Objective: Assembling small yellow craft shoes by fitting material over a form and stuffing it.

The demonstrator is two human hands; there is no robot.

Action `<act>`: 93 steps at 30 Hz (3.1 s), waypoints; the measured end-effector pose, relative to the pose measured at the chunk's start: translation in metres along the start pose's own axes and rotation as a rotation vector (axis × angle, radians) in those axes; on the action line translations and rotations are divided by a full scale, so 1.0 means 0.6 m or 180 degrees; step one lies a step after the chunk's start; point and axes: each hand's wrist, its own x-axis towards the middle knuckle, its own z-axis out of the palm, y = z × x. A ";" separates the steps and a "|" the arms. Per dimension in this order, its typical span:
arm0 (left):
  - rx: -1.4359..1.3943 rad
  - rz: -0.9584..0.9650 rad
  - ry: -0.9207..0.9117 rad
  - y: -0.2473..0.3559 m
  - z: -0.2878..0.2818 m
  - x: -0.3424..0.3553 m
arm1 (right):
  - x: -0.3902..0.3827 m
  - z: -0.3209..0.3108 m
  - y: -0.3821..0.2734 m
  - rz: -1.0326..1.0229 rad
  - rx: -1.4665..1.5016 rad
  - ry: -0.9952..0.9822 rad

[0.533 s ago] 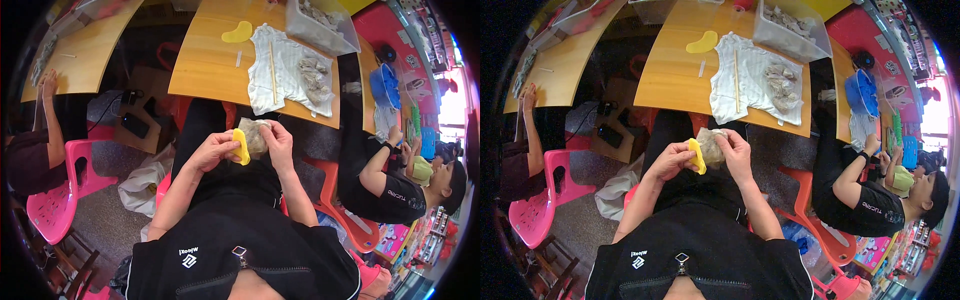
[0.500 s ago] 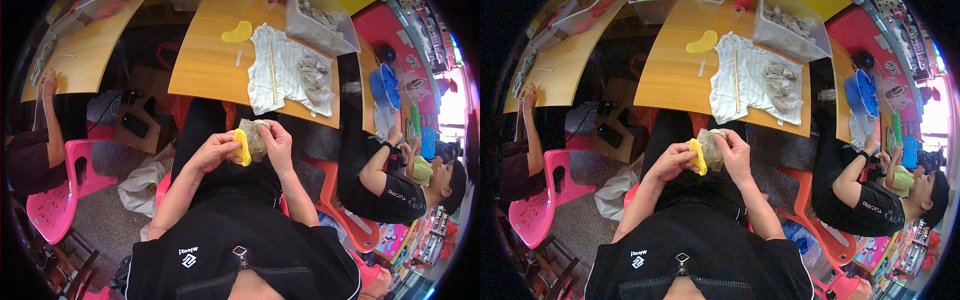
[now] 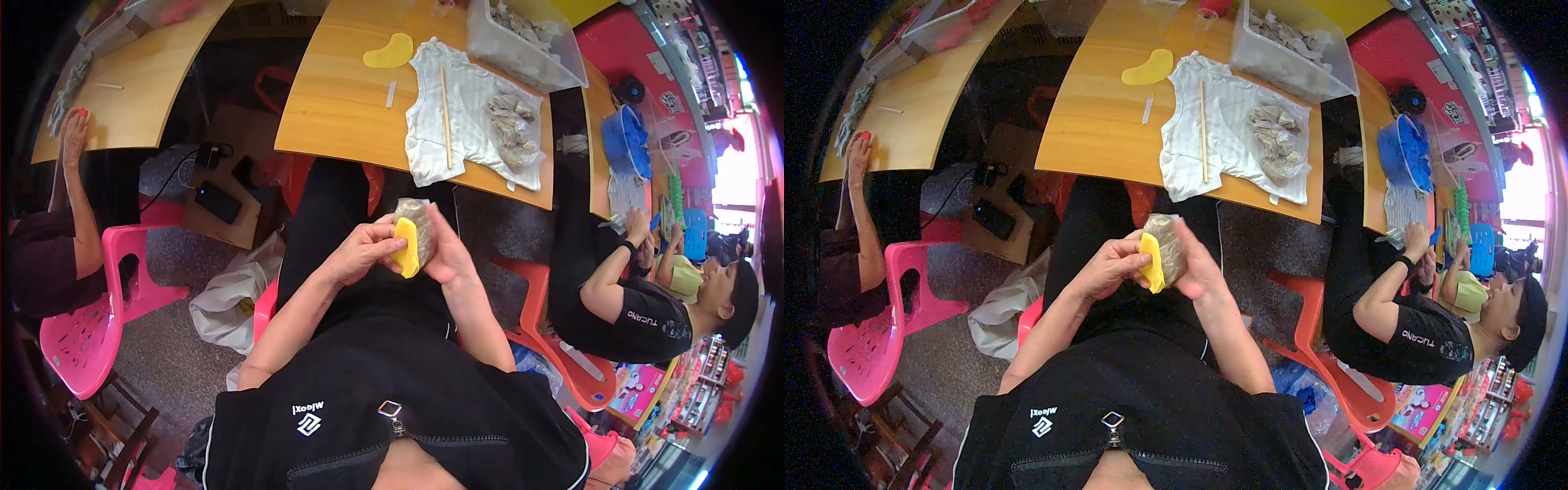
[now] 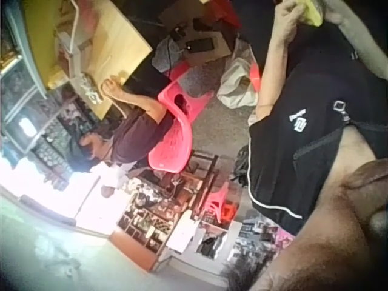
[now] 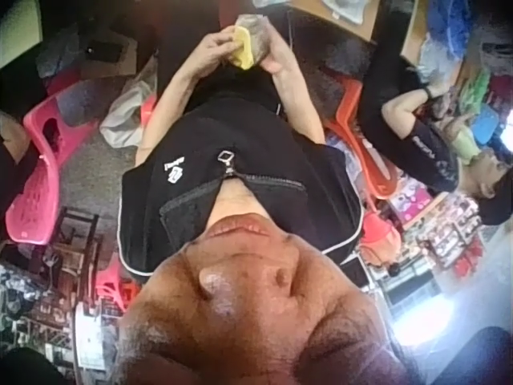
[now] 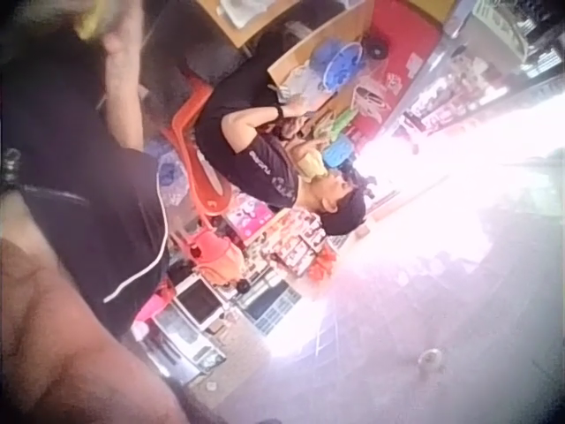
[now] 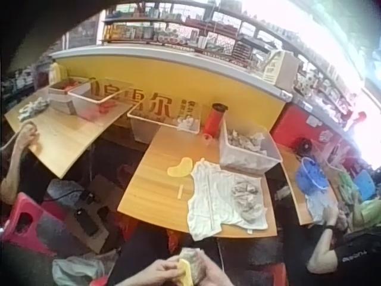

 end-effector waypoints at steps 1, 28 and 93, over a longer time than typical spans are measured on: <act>0.0258 -0.0110 -0.0065 0.004 0.002 0.000 | 0.001 -0.009 0.008 0.0005 0.0004 0.0011; -0.0781 -0.0534 0.1359 0.050 -0.041 -0.002 | -0.004 0.023 0.005 -0.0775 -0.2089 0.0131; 0.0668 -0.1419 0.1120 0.021 -0.068 0.021 | 0.016 -0.041 0.067 -0.0847 -0.1506 0.0366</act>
